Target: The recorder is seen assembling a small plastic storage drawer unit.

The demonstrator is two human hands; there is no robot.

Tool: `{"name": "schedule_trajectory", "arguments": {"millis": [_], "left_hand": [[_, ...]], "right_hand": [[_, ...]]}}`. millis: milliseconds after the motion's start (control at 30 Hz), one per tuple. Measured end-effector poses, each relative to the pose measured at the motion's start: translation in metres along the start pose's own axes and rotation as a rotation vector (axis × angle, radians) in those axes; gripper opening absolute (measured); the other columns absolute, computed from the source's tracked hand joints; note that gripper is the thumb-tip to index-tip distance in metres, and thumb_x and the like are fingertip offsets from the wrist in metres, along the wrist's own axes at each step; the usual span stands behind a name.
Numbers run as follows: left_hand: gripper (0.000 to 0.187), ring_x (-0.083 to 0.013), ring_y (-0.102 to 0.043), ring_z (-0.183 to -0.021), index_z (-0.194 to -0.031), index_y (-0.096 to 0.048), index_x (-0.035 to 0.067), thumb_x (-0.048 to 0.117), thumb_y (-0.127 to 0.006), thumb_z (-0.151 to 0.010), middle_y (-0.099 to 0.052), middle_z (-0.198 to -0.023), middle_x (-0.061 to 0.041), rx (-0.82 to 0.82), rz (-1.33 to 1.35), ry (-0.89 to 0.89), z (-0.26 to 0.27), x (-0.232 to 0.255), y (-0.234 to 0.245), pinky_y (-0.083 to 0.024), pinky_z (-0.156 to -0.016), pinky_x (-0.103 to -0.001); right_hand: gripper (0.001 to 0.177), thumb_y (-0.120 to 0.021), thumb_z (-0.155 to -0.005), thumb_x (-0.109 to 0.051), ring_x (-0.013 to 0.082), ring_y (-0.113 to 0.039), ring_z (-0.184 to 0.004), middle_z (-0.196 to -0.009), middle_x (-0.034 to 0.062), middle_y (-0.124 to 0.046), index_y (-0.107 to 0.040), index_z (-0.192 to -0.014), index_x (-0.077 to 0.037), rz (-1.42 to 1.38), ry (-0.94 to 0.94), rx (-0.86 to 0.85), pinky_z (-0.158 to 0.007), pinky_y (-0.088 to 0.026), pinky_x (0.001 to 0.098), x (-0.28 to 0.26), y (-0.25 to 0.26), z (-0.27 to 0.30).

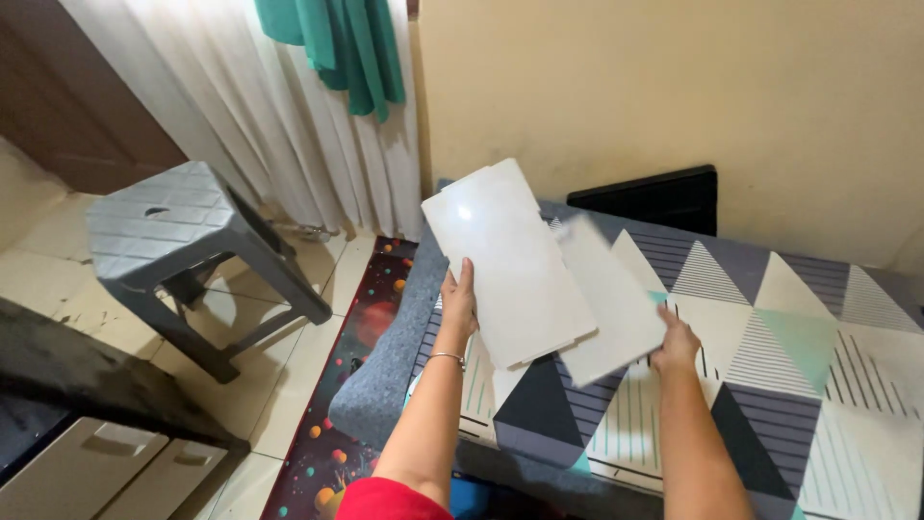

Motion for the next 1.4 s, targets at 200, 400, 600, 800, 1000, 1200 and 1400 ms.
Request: {"name": "schedule_trajectory", "arguments": {"millis": [200,400,600,800,1000,1200,1400], "left_hand": [[0.037,-0.0145,-0.063,-0.099,-0.113,-0.066,-0.004,0.031,-0.067,-0.103,-0.073,-0.109,-0.012,0.137,-0.618,-0.374,0.002,0.052,0.004,-0.053,-0.087,-0.030],[0.036,-0.0122,-0.064,-0.095,-0.112,-0.068,-0.001,0.031,-0.074,-0.096,-0.075,-0.104,-0.008,0.124,-0.719,-0.588,0.057,0.142,-0.024,-0.053,-0.085,-0.029],[0.039,-0.0143,-0.069,-0.081,-0.110,-0.071,0.007,0.039,-0.074,-0.089,-0.077,-0.088,-0.009,0.411,-0.944,-0.428,0.088,0.214,0.018,-0.055,-0.076,-0.033],[0.037,-0.0190,-0.069,-0.084,-0.106,-0.064,0.000,0.020,-0.085,-0.083,-0.073,-0.093,-0.014,0.565,-1.007,-0.852,0.102,0.300,0.092,-0.056,-0.083,-0.037],[0.039,-0.0222,-0.071,-0.095,-0.119,-0.060,-0.002,0.005,-0.077,-0.085,-0.073,-0.107,-0.014,0.553,-0.643,-0.904,0.171,0.440,0.137,-0.058,-0.083,-0.035],[0.037,-0.0193,-0.071,-0.093,-0.119,-0.058,0.000,0.008,-0.074,-0.088,-0.073,-0.104,-0.011,0.528,-0.680,-0.968,0.204,0.525,0.186,-0.057,-0.080,-0.031],[0.029,-0.0160,-0.065,-0.092,-0.113,-0.057,0.002,0.013,-0.075,-0.093,-0.066,-0.101,-0.008,0.515,-0.672,-1.100,0.240,0.564,0.171,-0.055,-0.080,-0.029]], "right_hand": [[0.075,-0.086,-0.084,-0.036,0.0444,-0.042,-0.136,-0.143,0.0318,-0.048,-0.054,-0.140,0.002,1.457,0.634,0.264,-0.109,-0.033,0.0657,-0.054,-0.096,0.034],[0.072,-0.084,-0.088,-0.035,0.0397,-0.051,-0.136,-0.144,0.0190,-0.054,-0.052,-0.145,-0.004,1.104,1.348,-0.632,-0.115,-0.042,0.0534,-0.035,-0.336,0.157],[0.086,-0.088,-0.076,-0.036,0.0428,-0.049,-0.134,-0.144,0.0220,-0.050,-0.049,-0.148,-0.010,1.172,1.283,-0.912,-0.113,-0.039,0.0510,0.046,-0.434,0.267],[0.109,-0.086,-0.065,-0.026,0.0449,-0.033,-0.148,-0.157,0.0246,-0.037,-0.030,-0.158,-0.013,1.068,0.980,-1.519,-0.121,-0.029,0.0451,0.181,-0.454,0.384],[0.124,-0.080,-0.066,-0.019,0.0389,-0.027,-0.154,-0.165,0.0264,-0.026,-0.005,-0.165,-0.013,0.976,0.644,-1.870,-0.122,-0.026,0.0419,0.279,-0.497,0.526],[0.110,-0.070,-0.074,-0.006,0.0445,-0.064,-0.114,-0.127,0.0305,-0.062,-0.007,-0.164,-0.010,1.135,0.873,-1.569,-0.095,-0.051,0.0489,0.330,-0.530,0.616],[0.059,-0.062,-0.096,-0.003,0.0424,-0.074,-0.093,-0.100,0.0268,-0.073,-0.042,-0.151,-0.010,0.820,1.136,-1.388,-0.080,-0.059,0.0486,0.340,-0.561,0.610]]}}
Point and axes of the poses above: each hand's wrist, its own z-axis away from the middle knuckle, its own y-axis out of the back of the hand, x = y × z, the point moved 10 cm from there along -z, towards the middle knuckle
